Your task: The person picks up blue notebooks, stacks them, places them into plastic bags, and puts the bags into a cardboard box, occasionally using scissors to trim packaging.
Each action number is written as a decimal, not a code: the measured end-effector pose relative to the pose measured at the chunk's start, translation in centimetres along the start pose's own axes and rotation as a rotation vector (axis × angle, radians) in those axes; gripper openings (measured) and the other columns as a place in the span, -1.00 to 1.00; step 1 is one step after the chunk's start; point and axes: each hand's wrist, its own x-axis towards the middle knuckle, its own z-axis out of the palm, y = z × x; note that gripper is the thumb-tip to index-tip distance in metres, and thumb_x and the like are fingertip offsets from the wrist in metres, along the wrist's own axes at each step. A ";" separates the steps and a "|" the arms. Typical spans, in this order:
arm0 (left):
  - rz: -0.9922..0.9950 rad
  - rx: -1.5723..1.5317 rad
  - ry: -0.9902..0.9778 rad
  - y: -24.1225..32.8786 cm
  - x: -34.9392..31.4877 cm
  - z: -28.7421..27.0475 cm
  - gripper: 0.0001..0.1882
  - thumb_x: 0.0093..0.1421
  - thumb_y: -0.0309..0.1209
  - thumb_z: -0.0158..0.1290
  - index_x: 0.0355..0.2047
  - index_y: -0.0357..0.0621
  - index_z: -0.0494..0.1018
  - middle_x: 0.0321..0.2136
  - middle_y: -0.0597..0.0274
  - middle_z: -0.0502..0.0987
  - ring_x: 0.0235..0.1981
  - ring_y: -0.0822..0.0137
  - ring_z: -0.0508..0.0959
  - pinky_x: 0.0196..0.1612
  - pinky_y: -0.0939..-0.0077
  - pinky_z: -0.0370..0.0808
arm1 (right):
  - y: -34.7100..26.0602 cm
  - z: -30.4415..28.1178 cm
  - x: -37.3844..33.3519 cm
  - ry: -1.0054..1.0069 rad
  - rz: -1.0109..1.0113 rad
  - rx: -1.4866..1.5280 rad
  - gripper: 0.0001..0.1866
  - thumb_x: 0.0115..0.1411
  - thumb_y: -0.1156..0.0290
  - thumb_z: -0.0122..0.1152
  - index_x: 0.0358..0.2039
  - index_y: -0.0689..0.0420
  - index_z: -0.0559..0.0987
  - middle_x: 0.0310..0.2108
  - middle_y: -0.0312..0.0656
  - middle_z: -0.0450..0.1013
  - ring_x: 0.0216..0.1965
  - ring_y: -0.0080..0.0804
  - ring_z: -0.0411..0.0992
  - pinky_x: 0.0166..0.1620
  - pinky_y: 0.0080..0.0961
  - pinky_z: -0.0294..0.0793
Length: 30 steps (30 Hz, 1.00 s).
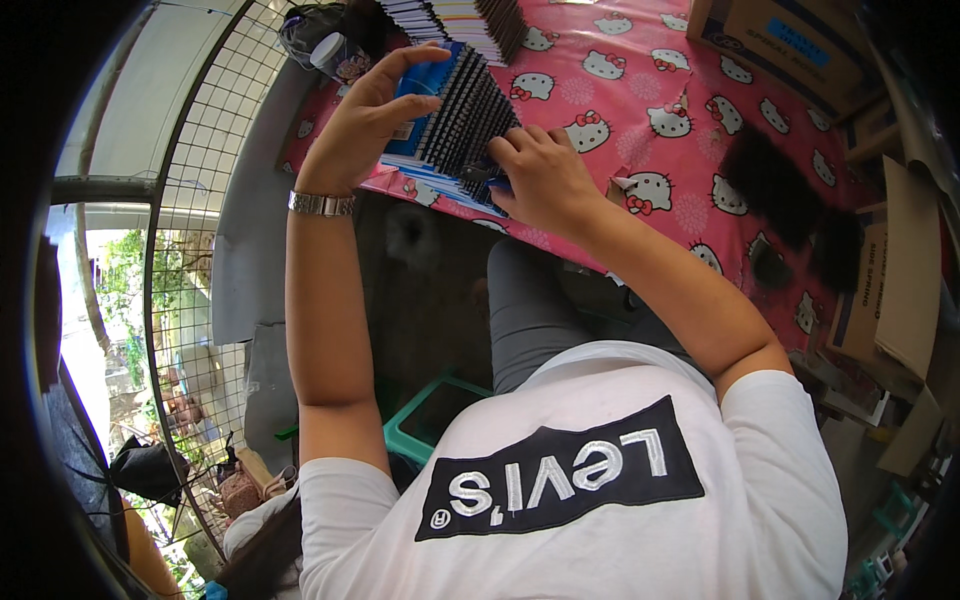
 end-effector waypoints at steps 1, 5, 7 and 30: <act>-0.008 0.020 0.011 0.1 -0.1 0.0 -0.54 0.16 -0.52 0.10 0.11 -0.06 0.40 -0.05 0.43 0.46 -0.33 0.73 0.37 -0.32 0.81 0.34 | 0.0 0.2 -0.2 -0.005 0.014 0.007 -0.54 -0.10 0.23 0.39 -0.19 0.11 0.47 -0.27 -0.18 0.44 -0.08 -0.18 0.41 -0.01 -0.24 0.32; -0.063 0.042 0.033 0.8 -0.4 0.1 -0.56 0.16 -0.51 0.11 0.08 -0.02 0.42 -0.16 0.50 0.46 -0.43 0.75 0.30 -0.40 0.82 0.27 | 0.1 0.4 0.1 0.017 -0.002 -0.005 -0.63 -0.07 0.26 0.36 -0.25 0.13 0.52 -0.32 -0.17 0.48 -0.17 -0.19 0.46 -0.09 -0.26 0.38; -0.065 0.017 0.044 0.6 -0.6 0.2 -0.57 0.16 -0.51 0.11 0.07 0.00 0.44 -0.23 0.55 0.44 -0.47 0.75 0.26 -0.43 0.81 0.24 | 0.0 -0.3 0.6 -0.285 0.225 0.342 -0.71 -0.03 0.27 0.32 -0.32 0.16 0.55 -0.37 -0.14 0.52 -0.25 -0.15 0.49 -0.16 -0.25 0.42; 0.097 -0.098 0.249 -0.2 -0.6 0.6 -0.66 0.16 -0.53 0.05 -0.02 -0.19 0.47 -0.11 0.29 0.52 -0.13 0.49 0.51 -0.09 0.66 0.46 | 0.8 0.3 -0.5 -0.483 0.440 0.695 -0.56 0.16 0.11 0.24 -0.17 0.25 0.52 -0.32 -0.17 0.51 -0.27 -0.31 0.49 -0.19 -0.38 0.41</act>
